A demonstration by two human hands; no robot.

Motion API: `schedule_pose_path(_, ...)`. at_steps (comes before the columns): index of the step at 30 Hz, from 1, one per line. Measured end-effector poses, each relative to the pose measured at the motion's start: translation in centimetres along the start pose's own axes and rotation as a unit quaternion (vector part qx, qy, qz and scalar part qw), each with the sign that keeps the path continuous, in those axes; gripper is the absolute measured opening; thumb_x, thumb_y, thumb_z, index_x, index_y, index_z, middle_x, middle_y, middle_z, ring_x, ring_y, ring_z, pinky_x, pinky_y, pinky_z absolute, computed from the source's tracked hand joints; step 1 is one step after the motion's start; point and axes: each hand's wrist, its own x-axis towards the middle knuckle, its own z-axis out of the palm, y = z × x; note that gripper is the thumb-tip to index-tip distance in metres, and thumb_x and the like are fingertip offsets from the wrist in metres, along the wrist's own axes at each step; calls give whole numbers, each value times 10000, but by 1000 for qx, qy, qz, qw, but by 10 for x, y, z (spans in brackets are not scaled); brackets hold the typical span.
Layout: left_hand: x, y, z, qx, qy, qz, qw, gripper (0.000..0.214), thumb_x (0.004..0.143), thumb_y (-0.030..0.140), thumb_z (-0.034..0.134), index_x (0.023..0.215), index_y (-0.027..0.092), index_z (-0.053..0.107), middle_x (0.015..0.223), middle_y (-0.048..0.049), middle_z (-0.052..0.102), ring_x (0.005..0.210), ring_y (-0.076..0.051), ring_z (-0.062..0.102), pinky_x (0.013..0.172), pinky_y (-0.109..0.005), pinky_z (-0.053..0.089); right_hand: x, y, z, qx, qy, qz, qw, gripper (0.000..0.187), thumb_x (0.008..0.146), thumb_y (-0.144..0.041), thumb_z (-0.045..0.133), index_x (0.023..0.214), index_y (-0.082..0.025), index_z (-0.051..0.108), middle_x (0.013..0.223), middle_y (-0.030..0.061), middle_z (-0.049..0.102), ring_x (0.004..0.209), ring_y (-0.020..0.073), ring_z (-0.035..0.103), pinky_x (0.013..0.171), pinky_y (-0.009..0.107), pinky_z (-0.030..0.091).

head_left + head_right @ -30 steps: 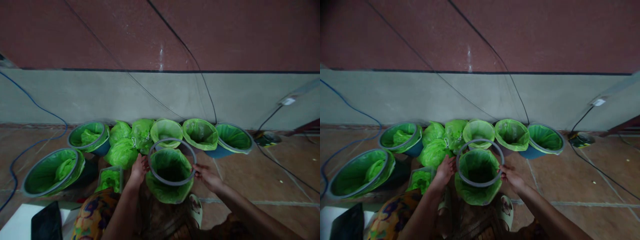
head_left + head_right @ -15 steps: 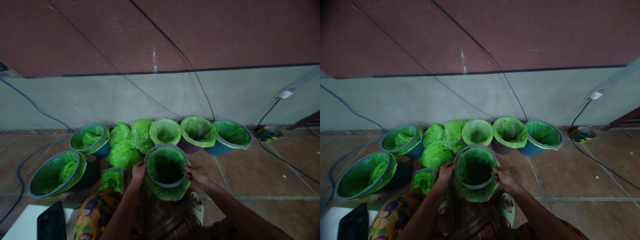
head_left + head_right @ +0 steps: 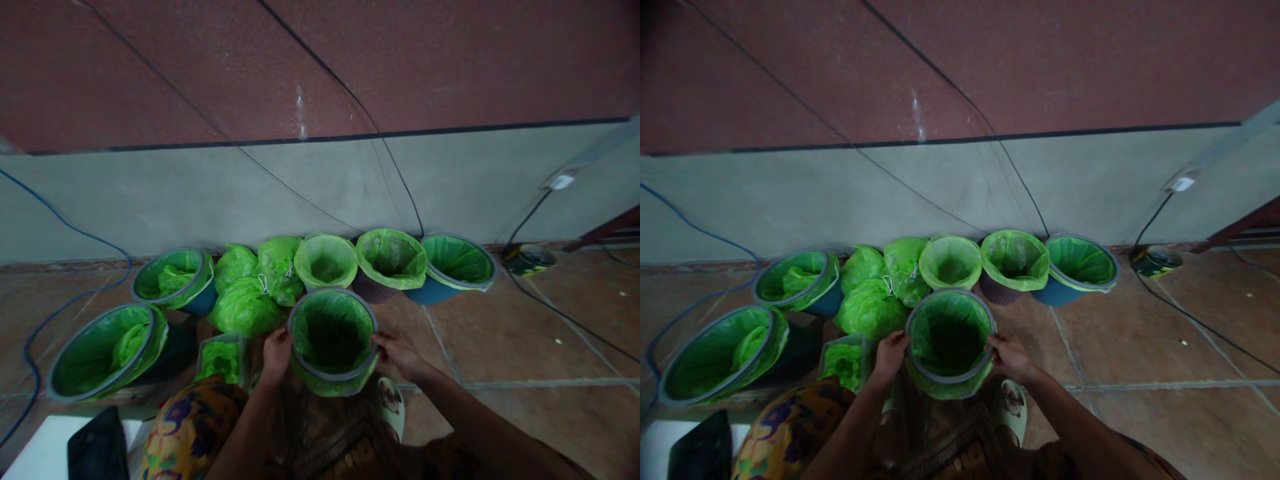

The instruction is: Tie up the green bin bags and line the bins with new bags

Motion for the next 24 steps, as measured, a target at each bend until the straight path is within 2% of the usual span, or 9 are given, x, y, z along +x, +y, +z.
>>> schedule_pose_path(4,-1,6,2,-16,7,11,1000,222,653,127,674,868,126,729,846,-78,761,787,-200,698,737,-286,537,2,-3,-3,-42,14,-36,998,179,761,-338,643,736,-163,617,591,-13,612,481,86,494,475,210,382)
schedule_pose_path(8,0,8,8,-32,-14,20,999,242,671,158,676,907,127,721,856,-77,758,788,-199,696,714,-279,538,10,-5,-7,-47,39,-70,996,194,774,-351,621,727,-163,614,620,1,632,480,88,509,476,211,394)
schedule_pose_path(13,3,11,12,-23,-21,12,999,287,672,197,688,940,99,719,772,-74,745,698,-187,683,634,-262,526,20,-1,-9,-57,55,-57,995,212,778,-347,621,677,-161,608,534,-14,579,444,82,479,440,200,354)
schedule_pose_path(19,3,15,7,-10,-10,4,1000,216,674,168,688,882,129,733,797,-75,756,755,-198,701,684,-268,541,19,1,-1,-69,34,-51,996,199,789,-310,604,659,-160,593,507,-21,567,417,82,455,431,208,343)
schedule_pose_path(24,2,6,2,-19,7,2,1000,212,657,175,698,860,124,732,804,-82,759,750,-205,704,704,-291,546,15,4,5,-81,35,-42,995,209,814,-290,575,649,-161,587,469,-30,526,404,84,445,427,212,344)
